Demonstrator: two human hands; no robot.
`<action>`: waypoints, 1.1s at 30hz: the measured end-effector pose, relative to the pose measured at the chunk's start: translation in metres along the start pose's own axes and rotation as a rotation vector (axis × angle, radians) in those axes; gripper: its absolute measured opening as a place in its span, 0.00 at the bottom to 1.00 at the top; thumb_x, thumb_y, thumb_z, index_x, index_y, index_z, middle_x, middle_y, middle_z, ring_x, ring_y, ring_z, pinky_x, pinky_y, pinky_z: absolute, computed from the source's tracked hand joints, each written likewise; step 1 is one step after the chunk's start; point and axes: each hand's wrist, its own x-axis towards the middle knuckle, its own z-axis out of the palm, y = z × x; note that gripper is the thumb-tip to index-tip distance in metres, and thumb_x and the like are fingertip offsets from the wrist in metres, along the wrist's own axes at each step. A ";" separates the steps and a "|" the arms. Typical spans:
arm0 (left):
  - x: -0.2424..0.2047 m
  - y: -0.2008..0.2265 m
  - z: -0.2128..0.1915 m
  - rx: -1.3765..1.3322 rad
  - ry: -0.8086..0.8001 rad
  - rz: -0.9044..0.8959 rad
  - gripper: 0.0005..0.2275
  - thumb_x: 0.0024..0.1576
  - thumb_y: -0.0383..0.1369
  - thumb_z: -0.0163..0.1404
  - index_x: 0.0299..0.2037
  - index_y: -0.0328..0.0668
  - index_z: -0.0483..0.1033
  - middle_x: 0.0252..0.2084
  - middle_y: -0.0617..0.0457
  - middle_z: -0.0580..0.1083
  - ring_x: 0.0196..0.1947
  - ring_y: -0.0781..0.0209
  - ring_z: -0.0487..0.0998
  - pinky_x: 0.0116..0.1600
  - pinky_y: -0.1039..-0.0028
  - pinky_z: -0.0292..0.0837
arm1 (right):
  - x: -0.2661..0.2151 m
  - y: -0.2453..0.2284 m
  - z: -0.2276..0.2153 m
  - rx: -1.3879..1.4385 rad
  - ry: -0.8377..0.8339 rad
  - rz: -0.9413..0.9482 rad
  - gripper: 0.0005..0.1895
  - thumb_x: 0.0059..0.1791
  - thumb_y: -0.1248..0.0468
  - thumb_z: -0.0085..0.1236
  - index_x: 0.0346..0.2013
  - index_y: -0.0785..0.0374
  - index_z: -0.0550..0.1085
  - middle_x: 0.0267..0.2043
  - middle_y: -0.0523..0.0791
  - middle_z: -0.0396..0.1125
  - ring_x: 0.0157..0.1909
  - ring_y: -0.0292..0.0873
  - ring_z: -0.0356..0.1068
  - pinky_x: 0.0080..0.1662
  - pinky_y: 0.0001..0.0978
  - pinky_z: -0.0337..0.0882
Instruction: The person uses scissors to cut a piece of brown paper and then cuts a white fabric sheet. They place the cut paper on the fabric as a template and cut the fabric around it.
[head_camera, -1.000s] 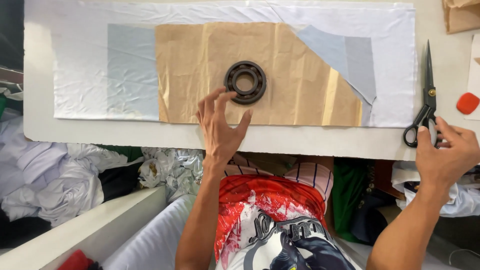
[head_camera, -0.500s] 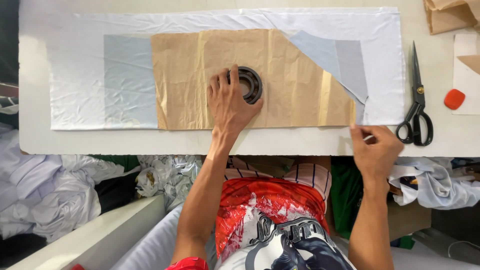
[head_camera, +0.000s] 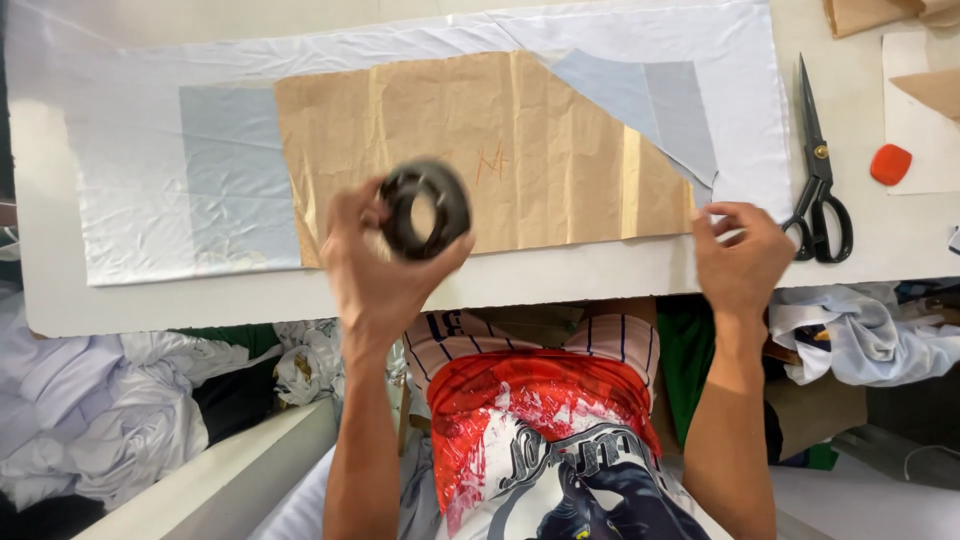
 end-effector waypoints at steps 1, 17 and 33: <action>-0.017 -0.012 -0.007 0.000 -0.006 0.003 0.37 0.39 0.49 0.71 0.55 0.45 0.65 0.46 0.45 0.75 0.44 0.55 0.75 0.42 0.64 0.75 | -0.002 0.011 -0.002 -0.002 0.003 0.006 0.04 0.52 0.68 0.65 0.41 0.66 0.83 0.35 0.47 0.75 0.32 0.39 0.70 0.31 0.30 0.69; -0.209 -0.153 0.066 -1.096 -0.376 -0.914 0.34 0.42 0.50 0.58 0.58 0.38 0.70 0.51 0.43 0.74 0.51 0.46 0.77 0.49 0.56 0.77 | 0.006 0.002 0.010 0.008 -0.016 0.022 0.01 0.50 0.69 0.67 0.34 0.64 0.82 0.33 0.46 0.72 0.31 0.39 0.69 0.35 0.29 0.68; -0.226 -0.189 0.097 -1.127 -0.285 -0.683 0.28 0.53 0.51 0.55 0.57 0.36 0.76 0.46 0.41 0.80 0.45 0.53 0.81 0.50 0.58 0.80 | 0.017 -0.195 0.098 0.848 -0.380 0.052 0.05 0.50 0.71 0.65 0.39 0.66 0.78 0.37 0.50 0.72 0.38 0.42 0.74 0.38 0.37 0.82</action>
